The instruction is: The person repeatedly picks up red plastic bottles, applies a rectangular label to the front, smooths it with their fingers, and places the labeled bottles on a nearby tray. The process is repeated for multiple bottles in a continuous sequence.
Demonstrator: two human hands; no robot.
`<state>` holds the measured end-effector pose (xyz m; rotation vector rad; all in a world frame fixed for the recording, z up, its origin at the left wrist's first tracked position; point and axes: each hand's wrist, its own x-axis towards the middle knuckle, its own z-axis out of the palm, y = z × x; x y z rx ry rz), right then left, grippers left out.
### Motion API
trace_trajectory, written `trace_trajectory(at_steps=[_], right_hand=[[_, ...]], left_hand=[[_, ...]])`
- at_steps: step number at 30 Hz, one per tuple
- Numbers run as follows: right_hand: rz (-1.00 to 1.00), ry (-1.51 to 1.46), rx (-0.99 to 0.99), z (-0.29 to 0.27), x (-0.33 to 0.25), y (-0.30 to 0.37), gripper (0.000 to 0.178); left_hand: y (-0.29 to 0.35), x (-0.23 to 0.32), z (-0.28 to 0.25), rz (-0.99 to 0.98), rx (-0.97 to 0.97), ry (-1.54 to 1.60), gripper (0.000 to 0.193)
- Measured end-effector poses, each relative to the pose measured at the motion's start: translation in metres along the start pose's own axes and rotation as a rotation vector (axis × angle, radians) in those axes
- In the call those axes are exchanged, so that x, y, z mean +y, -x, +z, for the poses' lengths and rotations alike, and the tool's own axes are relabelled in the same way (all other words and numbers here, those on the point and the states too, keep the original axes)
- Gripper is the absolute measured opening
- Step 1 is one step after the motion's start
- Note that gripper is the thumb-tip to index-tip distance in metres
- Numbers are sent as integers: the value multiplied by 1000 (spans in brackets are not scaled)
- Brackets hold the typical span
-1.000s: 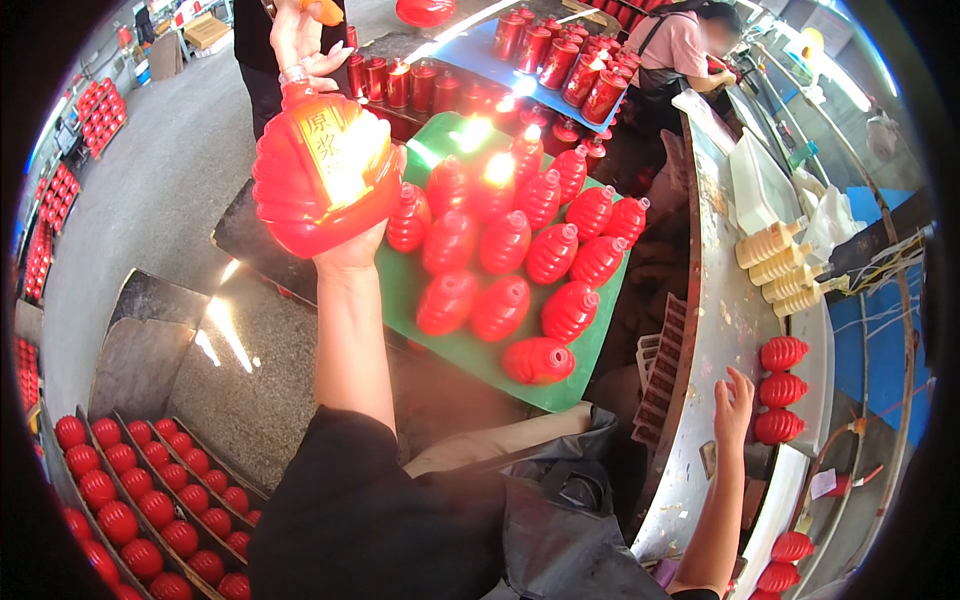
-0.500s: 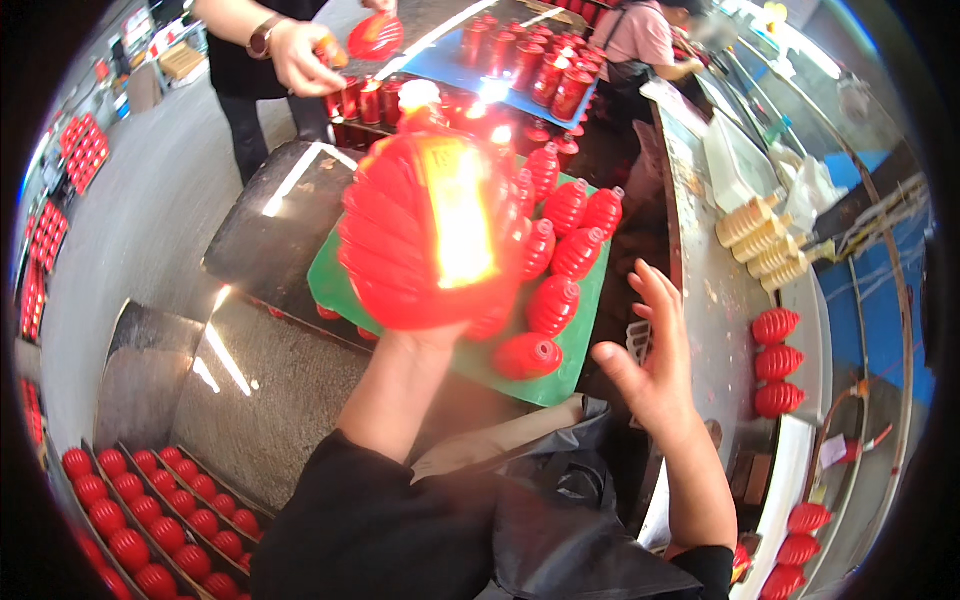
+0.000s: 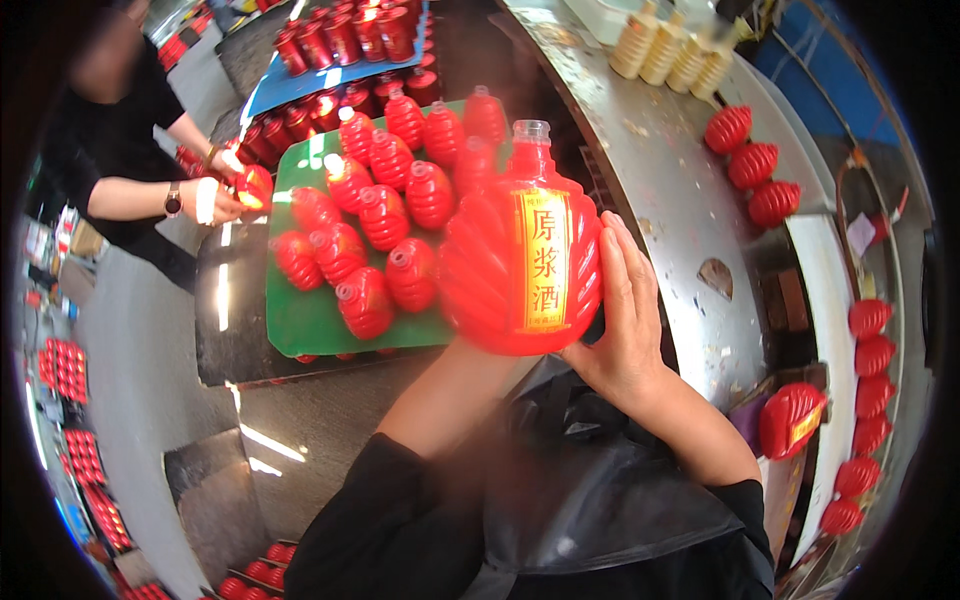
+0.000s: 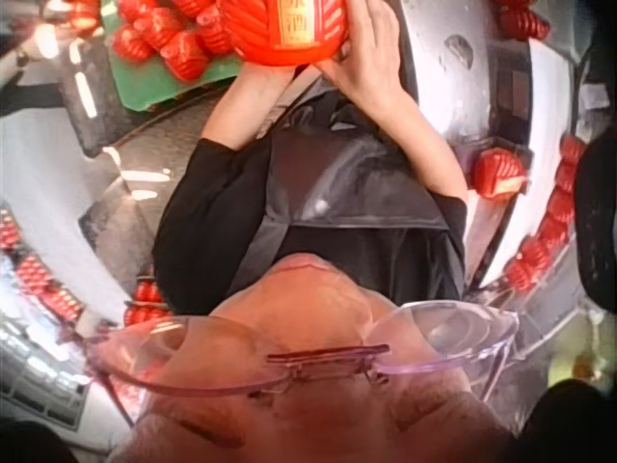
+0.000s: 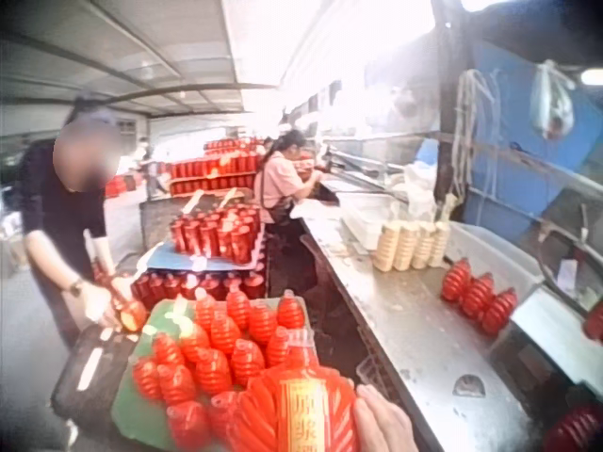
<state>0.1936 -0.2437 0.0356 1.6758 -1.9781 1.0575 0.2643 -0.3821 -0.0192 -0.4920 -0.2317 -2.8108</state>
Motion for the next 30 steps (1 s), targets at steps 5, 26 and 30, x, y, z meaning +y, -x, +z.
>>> trace_trajectory(at_steps=[5,26,30], right_hand=[[41,81,100,-14,20,39,106],[420,102,72,-59,65,114,108],[449,87,65,-62,70,119,108]], left_hand=[[-11,-35,-15,-125,69,-74,51],[-36,-132,-76,-392,199,-510,50],[-37,-138,-80,-408,195,-568,50]])
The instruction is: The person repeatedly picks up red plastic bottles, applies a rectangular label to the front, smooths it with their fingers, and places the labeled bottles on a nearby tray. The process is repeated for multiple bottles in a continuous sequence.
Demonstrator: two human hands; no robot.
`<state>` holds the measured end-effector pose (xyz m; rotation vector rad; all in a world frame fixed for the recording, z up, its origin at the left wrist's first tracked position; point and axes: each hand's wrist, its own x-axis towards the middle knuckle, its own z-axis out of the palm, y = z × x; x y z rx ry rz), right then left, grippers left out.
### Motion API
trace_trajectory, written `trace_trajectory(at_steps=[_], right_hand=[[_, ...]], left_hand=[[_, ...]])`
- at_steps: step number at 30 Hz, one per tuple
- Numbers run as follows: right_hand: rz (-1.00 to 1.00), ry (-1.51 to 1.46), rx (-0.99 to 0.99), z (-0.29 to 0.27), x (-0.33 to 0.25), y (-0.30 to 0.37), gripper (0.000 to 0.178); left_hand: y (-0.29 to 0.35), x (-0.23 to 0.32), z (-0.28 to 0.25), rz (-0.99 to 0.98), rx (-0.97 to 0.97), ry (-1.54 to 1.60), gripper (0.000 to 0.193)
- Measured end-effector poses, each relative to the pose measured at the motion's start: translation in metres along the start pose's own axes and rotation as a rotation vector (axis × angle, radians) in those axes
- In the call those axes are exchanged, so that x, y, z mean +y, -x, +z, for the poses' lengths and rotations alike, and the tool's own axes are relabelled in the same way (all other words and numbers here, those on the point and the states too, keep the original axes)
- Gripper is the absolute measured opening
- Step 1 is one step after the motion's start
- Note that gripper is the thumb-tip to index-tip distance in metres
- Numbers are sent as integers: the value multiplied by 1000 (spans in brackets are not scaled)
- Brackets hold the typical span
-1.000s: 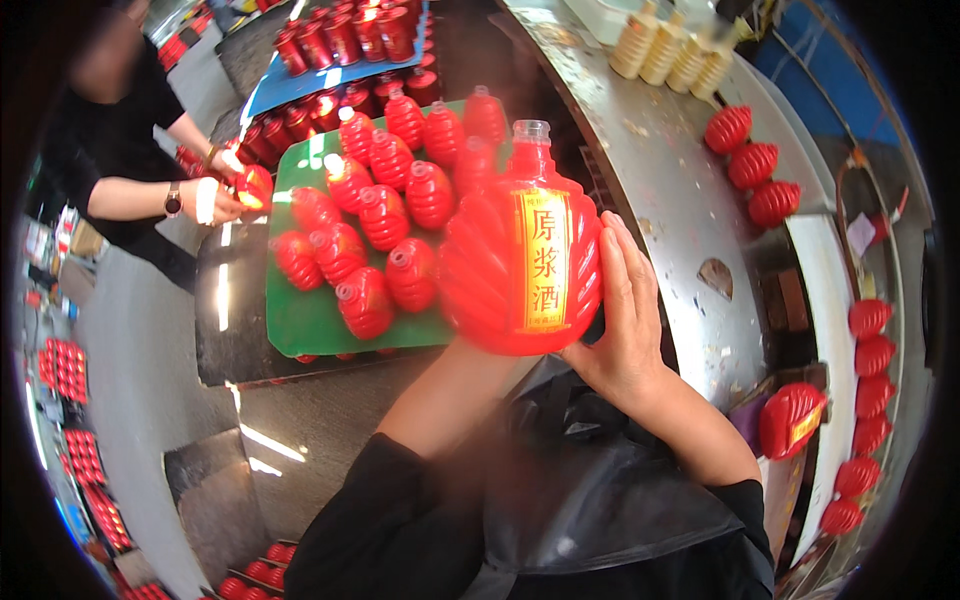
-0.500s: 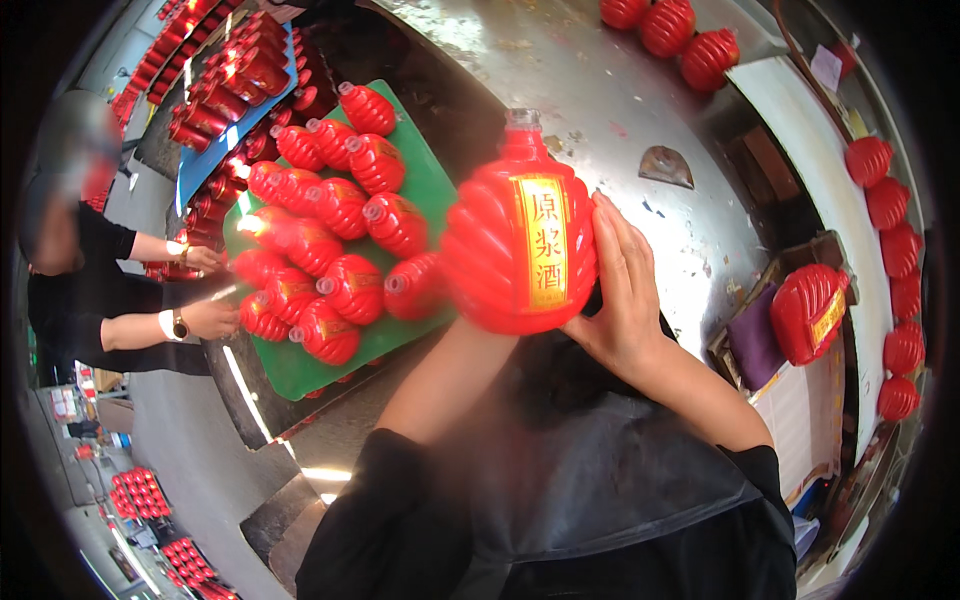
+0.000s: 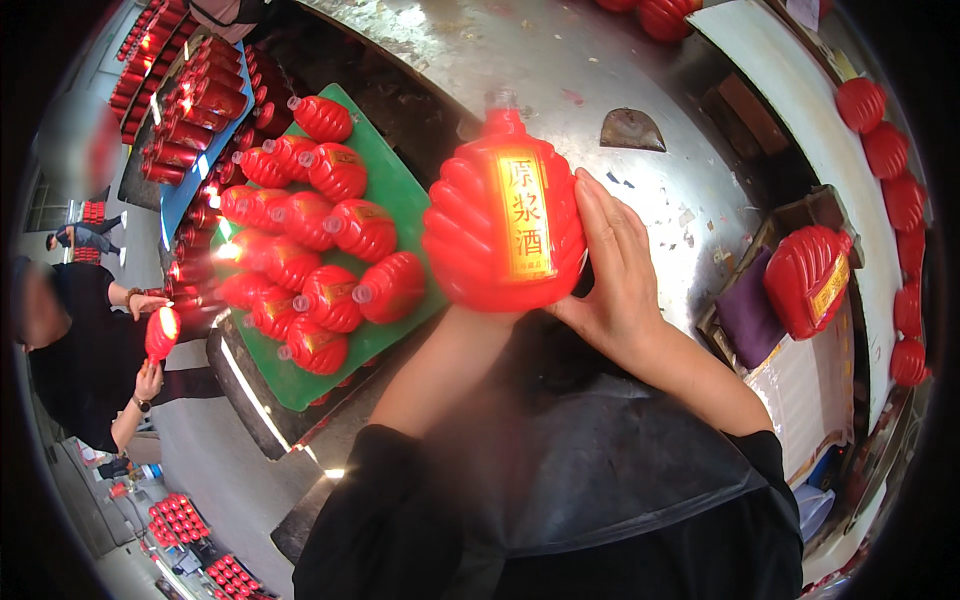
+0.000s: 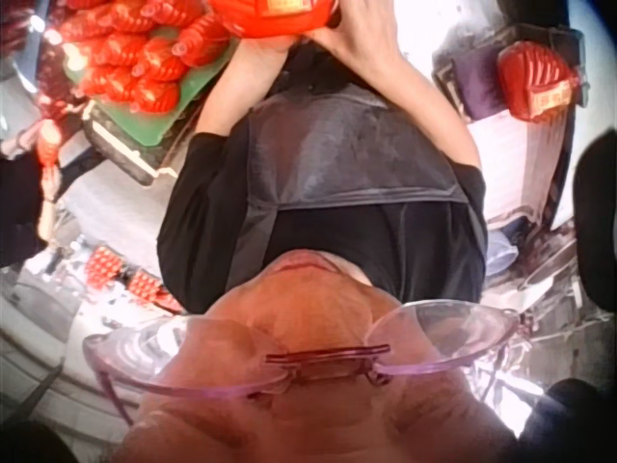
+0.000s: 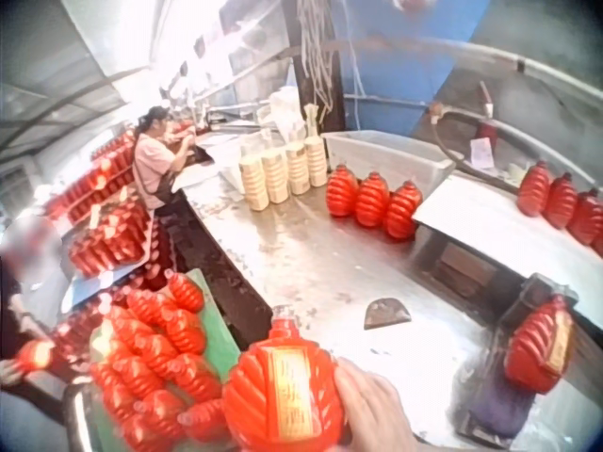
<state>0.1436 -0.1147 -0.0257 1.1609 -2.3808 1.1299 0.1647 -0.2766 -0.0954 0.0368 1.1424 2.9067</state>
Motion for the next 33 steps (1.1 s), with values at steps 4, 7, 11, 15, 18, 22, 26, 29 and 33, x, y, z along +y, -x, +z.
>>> trace_trajectory(at_steps=[4,7,11,15,18,22,26,29,33], right_hand=[[27,-3,7,1,2,1,109],[23,-6,2,-3,2,2,107],[8,-75,-137,-16,9,2,99],[151,-155,-24,-22,40,-15,72],[269,203,-42,-17,78,-36,65],[337,394,-165,-6,116,-62,62],[342,429,-286,4,135,-84,61],[350,403,-456,5,145,-90,61],[306,469,-522,6,160,-86,58]], left_hand=[[0,-2,0,3,4,-75,50],[3,-2,0,16,10,-152,50],[9,4,4,56,28,-259,50],[15,15,11,199,43,-1197,50],[16,20,16,255,63,-1278,50],[17,25,18,270,62,-1025,49],[23,31,15,262,57,-869,49],[26,36,13,260,50,-784,49],[28,41,10,262,53,-726,48]])
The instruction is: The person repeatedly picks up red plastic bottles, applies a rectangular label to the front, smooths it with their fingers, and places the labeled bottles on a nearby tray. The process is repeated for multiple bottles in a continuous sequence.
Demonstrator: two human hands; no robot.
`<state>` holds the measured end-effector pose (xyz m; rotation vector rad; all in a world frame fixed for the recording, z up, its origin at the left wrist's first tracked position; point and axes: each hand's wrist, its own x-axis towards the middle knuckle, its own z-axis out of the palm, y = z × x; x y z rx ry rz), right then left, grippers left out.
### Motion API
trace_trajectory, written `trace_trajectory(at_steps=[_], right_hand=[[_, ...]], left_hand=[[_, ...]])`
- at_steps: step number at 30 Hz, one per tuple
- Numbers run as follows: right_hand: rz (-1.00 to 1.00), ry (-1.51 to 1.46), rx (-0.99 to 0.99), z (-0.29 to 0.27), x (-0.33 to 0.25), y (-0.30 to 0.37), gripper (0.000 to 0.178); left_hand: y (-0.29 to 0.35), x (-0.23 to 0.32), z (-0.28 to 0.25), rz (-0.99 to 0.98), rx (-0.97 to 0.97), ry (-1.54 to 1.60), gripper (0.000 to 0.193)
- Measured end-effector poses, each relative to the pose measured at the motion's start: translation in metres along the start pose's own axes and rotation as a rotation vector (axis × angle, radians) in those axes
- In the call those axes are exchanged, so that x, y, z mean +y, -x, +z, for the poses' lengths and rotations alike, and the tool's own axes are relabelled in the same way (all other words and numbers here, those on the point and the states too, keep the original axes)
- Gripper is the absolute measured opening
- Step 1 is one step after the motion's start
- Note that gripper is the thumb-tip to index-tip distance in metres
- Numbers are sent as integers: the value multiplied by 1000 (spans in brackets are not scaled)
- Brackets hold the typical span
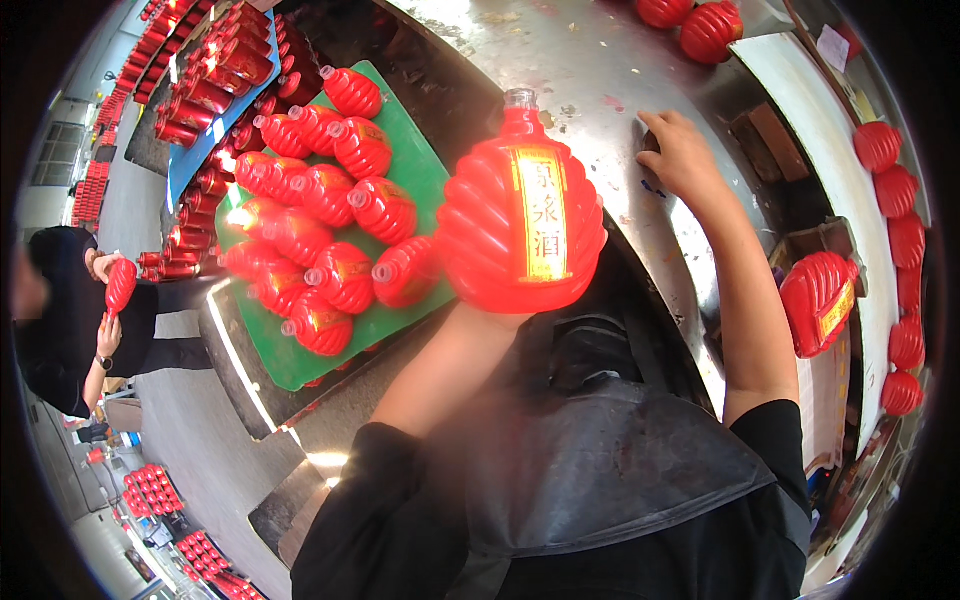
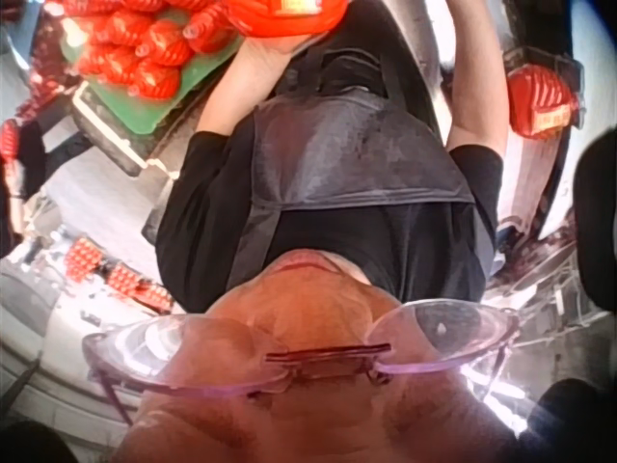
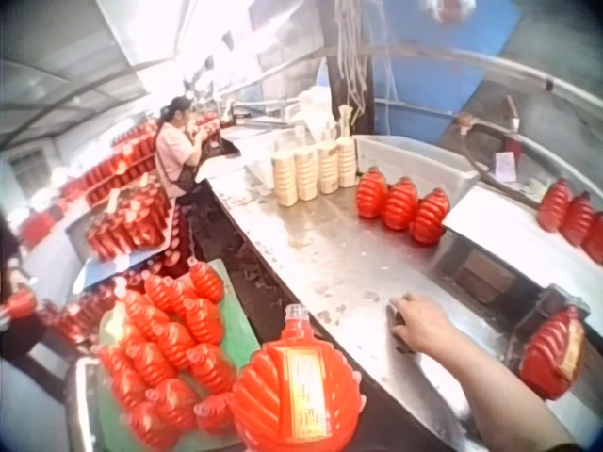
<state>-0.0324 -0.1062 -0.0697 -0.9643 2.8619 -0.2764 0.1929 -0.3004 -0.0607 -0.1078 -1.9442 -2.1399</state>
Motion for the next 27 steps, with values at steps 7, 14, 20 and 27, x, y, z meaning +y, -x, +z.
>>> trace_trajectory(at_steps=[7,14,20,27], right_hand=[[79,-2,23,-1,22,1,59],[145,-250,121,-44,-5,19,30],[-47,-913,336,-96,-84,63,26],[-136,-1170,273,-114,-157,97,29]], left_hand=[[-1,1,-4,11,22,40,48],[-1,1,-7,20,55,59,47],[-2,-1,-7,35,79,50,47],[-2,1,-10,47,90,65,46]])
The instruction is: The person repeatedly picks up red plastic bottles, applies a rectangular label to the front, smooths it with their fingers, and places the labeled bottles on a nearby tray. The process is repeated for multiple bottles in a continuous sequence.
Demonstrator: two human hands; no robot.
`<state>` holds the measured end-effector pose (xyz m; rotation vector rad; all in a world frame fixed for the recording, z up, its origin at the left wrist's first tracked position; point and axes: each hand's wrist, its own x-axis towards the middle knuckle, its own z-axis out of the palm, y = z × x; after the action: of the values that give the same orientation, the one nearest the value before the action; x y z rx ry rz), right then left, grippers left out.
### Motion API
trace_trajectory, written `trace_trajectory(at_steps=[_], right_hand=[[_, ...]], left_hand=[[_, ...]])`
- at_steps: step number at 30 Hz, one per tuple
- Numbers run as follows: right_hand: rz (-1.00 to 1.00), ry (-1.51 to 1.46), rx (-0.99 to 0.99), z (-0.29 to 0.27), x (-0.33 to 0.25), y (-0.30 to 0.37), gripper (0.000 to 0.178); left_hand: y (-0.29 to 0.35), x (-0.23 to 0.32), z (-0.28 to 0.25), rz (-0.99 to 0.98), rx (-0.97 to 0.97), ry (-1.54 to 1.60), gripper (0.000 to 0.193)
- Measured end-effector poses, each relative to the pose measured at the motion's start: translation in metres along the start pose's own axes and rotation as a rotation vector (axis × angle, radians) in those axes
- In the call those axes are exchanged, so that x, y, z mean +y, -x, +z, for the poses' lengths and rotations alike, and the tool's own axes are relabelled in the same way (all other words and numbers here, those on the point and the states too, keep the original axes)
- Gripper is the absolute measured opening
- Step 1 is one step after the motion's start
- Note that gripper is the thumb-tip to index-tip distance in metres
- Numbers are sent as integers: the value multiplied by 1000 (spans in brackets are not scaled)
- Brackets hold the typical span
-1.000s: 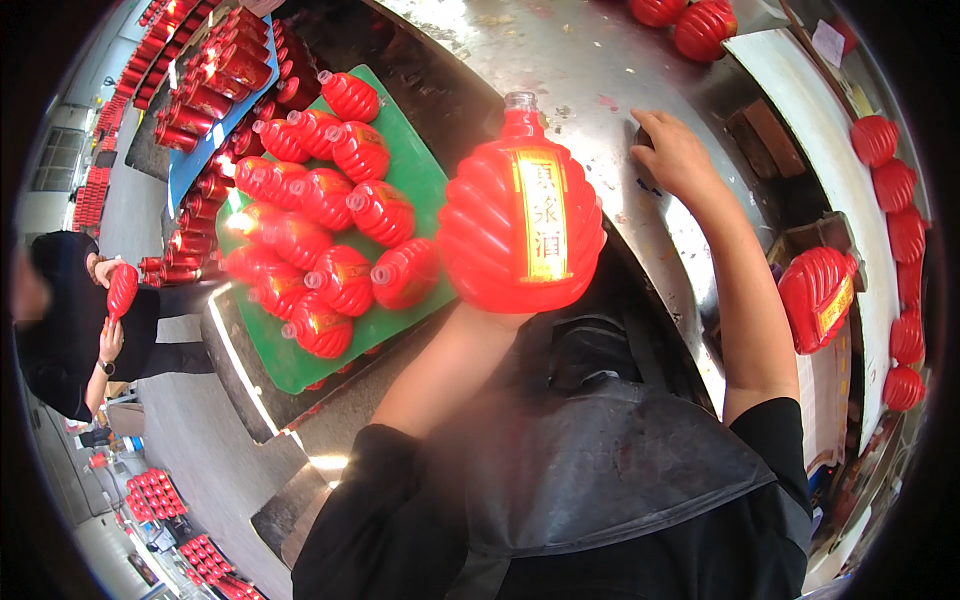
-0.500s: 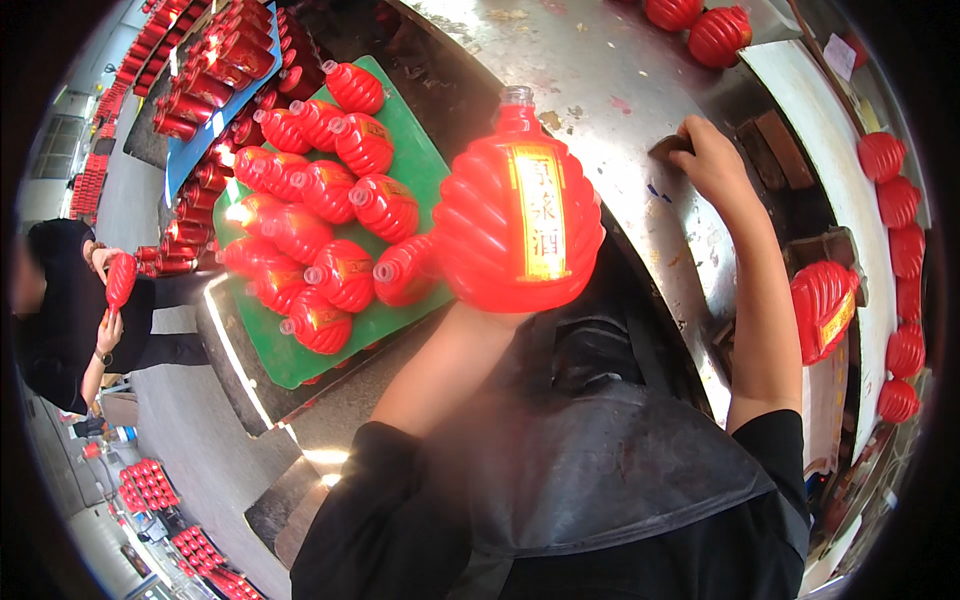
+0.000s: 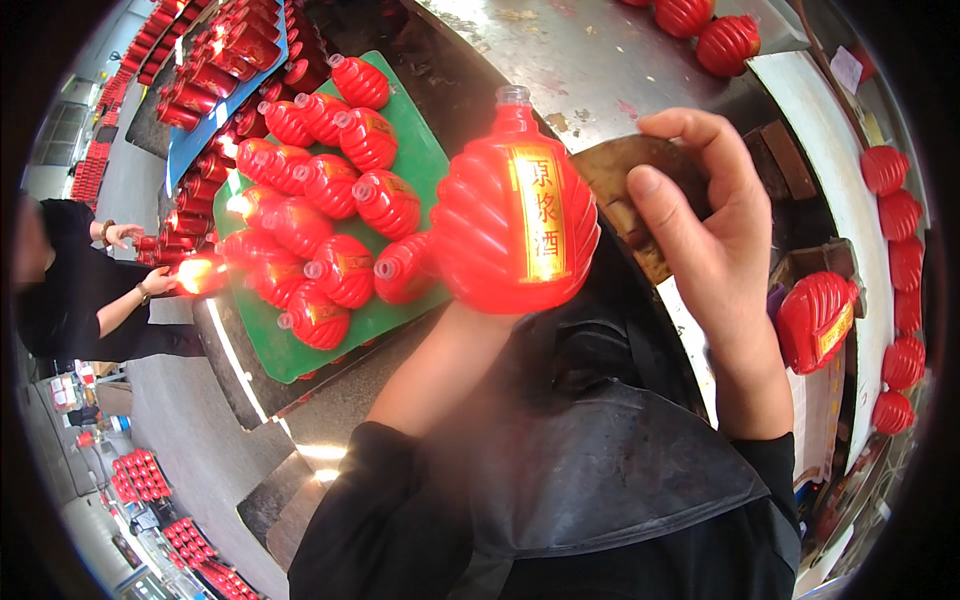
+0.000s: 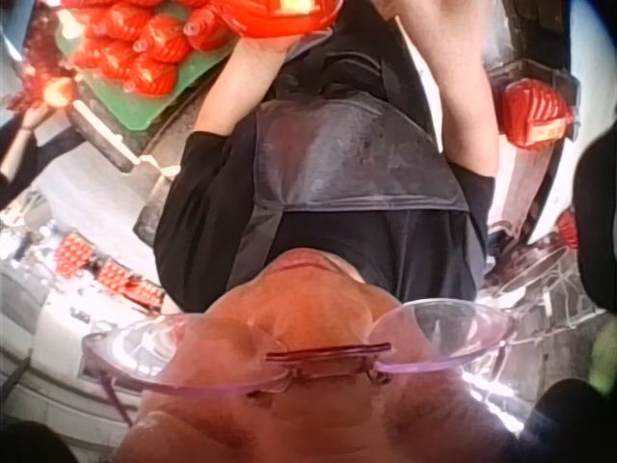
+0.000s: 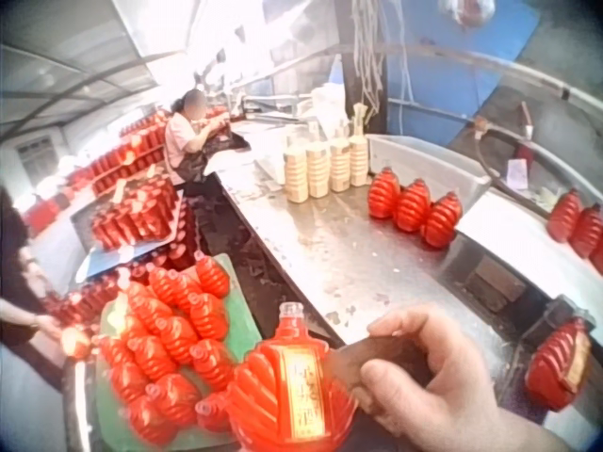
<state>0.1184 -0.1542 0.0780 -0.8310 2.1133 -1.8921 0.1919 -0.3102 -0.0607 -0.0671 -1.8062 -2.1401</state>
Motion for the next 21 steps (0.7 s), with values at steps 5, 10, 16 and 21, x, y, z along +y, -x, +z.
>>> trace_trajectory(at_steps=[5,10,16,21], right_hand=[[-18,20,-106,21,-4,12,29],[-49,271,-86,32,2,16,26],[26,218,29,29,7,20,25],[79,325,59,23,16,15,28]], left_hand=[[1,3,-1,-7,-12,41,46],[2,5,-3,8,-8,50,45],[3,3,-6,59,26,-18,45],[1,6,-10,111,37,-21,44]])
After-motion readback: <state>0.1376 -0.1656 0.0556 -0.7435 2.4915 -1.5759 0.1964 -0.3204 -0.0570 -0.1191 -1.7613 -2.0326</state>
